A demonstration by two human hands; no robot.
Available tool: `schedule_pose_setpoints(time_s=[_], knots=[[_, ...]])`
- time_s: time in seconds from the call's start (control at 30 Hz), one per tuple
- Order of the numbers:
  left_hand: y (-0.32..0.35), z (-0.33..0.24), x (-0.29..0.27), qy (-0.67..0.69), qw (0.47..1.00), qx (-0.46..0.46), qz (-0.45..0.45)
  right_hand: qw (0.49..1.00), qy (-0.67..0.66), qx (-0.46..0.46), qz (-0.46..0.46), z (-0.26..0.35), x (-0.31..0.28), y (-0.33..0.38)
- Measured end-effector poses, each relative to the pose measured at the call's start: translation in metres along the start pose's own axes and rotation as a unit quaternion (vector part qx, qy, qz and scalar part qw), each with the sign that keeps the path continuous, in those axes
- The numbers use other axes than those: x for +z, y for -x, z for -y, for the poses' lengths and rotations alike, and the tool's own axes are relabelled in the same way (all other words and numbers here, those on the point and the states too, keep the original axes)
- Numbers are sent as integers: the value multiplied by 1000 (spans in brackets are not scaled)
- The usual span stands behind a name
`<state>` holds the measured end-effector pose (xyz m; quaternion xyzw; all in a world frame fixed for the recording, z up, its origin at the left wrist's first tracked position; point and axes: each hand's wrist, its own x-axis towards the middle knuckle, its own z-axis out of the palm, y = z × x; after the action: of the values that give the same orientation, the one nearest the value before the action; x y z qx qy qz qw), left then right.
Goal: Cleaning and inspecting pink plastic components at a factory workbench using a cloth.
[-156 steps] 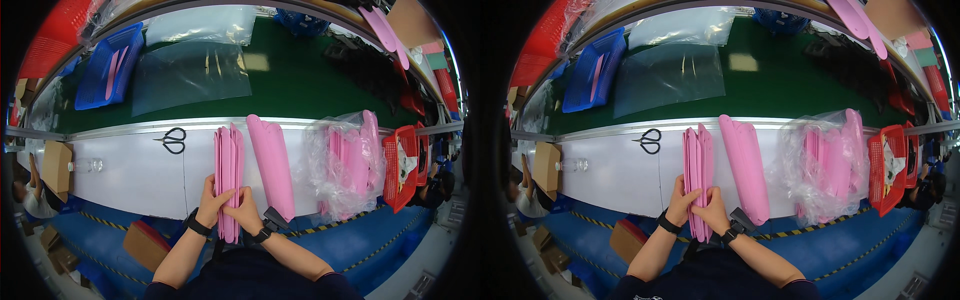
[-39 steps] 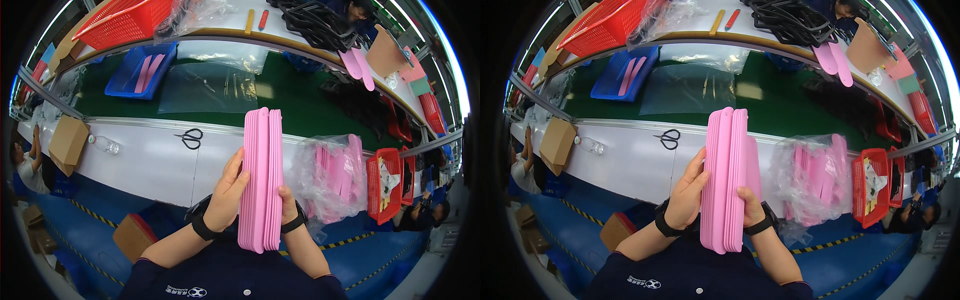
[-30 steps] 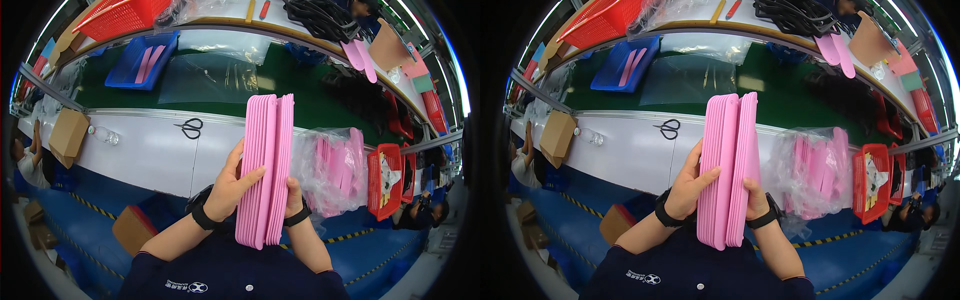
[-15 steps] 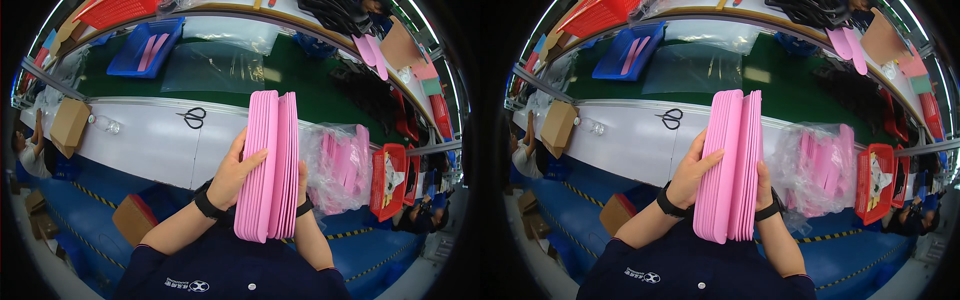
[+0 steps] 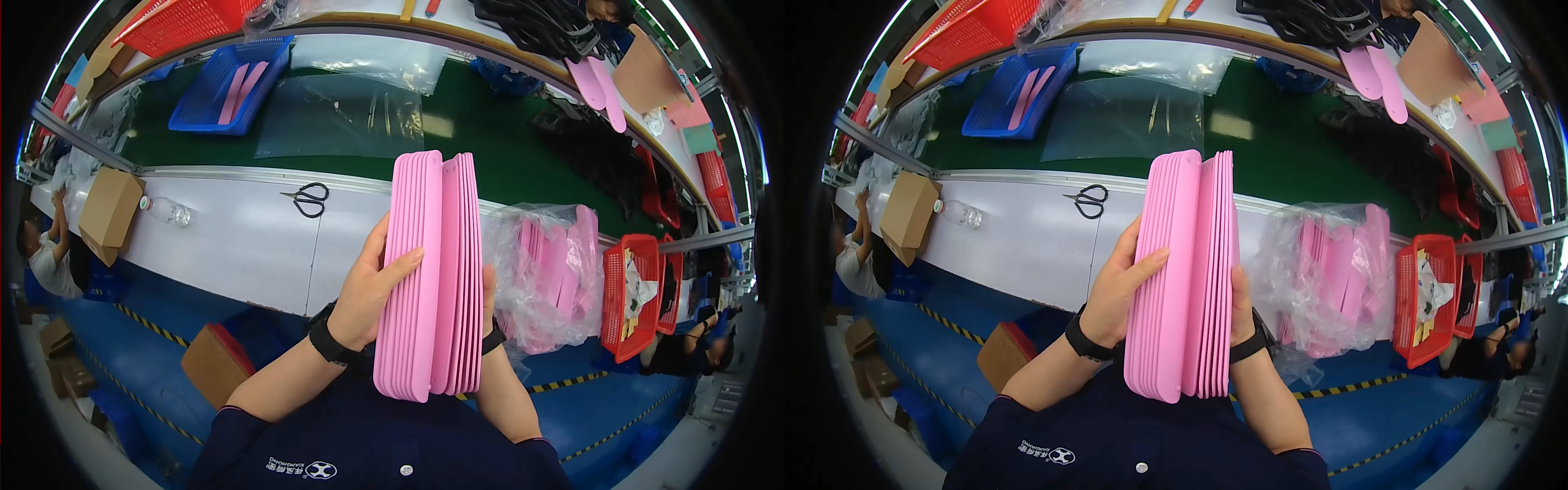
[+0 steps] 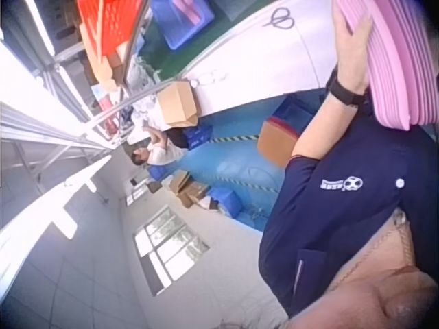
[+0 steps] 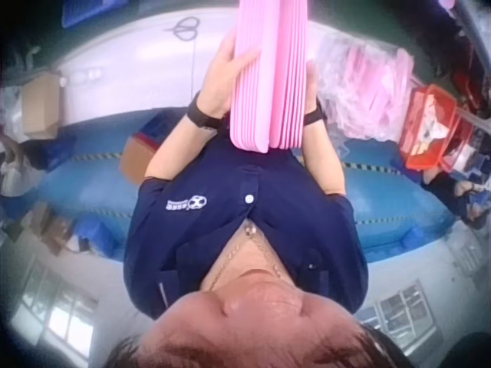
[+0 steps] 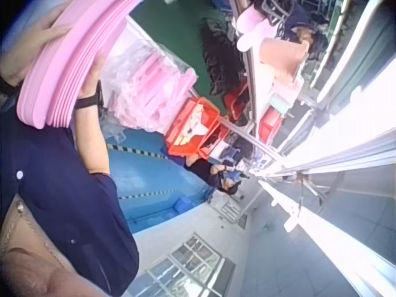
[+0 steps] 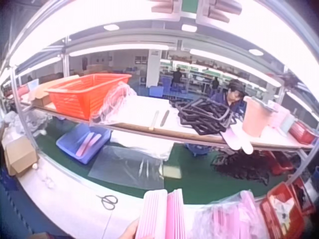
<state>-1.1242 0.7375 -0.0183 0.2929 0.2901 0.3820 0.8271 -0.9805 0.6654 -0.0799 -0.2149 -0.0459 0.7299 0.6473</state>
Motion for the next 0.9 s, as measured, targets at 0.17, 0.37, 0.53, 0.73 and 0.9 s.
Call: schedule_pose_setpoints(time_s=[0.17, 0.37, 0.53, 0.73, 0.9], knots=[[1, -2, 0, -1, 1000, 4, 1, 1000, 10, 6, 4, 3, -2, 1], [4, -3, 2, -8, 1000, 13, -4, 999, 6, -1, 33, 6, 4, -2], [5, -3, 0, -26, 999, 32, 4, 997, -16, 38, 62, 9, -5, 2], [5, 1, -5, -38, 998, 46, -8, 996, 70, 55, 17, 12, -4, 4], [5, 3, -7, -34, 998, 47, 3, 992, -2, 107, 64, 19, 1, 4]])
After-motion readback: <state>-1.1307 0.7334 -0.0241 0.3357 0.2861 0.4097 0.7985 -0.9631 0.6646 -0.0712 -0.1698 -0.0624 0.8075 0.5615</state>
